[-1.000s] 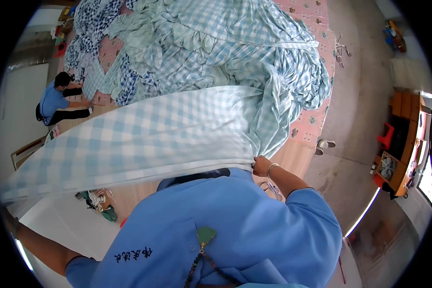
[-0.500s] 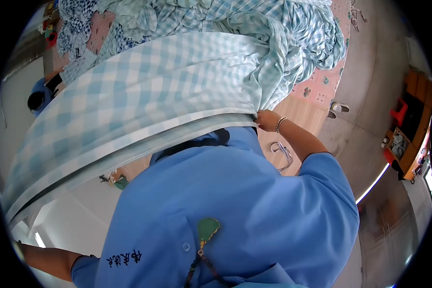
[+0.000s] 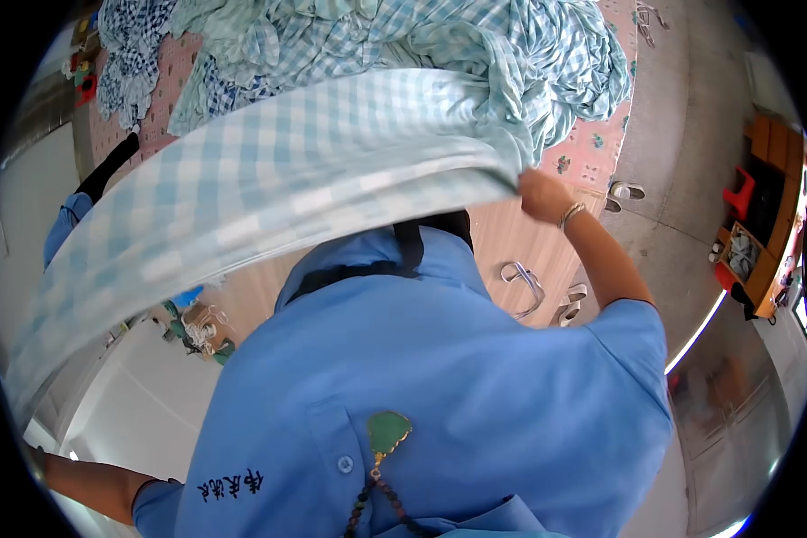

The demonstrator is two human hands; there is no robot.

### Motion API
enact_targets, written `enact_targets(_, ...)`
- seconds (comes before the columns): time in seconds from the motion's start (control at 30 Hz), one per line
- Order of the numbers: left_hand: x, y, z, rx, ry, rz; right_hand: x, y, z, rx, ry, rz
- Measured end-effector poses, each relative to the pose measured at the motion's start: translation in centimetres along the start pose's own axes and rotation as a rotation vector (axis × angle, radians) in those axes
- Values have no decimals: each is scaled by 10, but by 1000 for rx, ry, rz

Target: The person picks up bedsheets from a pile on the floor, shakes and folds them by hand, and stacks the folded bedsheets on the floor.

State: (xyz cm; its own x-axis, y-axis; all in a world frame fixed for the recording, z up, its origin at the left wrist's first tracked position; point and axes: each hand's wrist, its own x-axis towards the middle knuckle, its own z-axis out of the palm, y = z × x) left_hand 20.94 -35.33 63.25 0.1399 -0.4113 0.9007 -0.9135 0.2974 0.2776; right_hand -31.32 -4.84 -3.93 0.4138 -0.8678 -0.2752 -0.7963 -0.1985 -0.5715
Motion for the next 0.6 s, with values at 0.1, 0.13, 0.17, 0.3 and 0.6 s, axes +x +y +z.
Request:
enact_targets(0.1,-3,-11,-8,-137,-54,39,-27,-44,20,189,-211,-286)
enact_targets(0.13,-4,-14,-13,-135,-50,33,-30,-63,22,265,-275,-315)
enact_targets(0.17,-6,-16,-21,-64,-32,6,-29,-79,26,287,-298,-274)
enact_targets(0.3,3,-19,-45,139,-1,-56,-18,-113,76,534,-126,41)
enact_targets(0.6,26,-47,-79,158,-13,60,-1,-83,67,236,-234,-151)
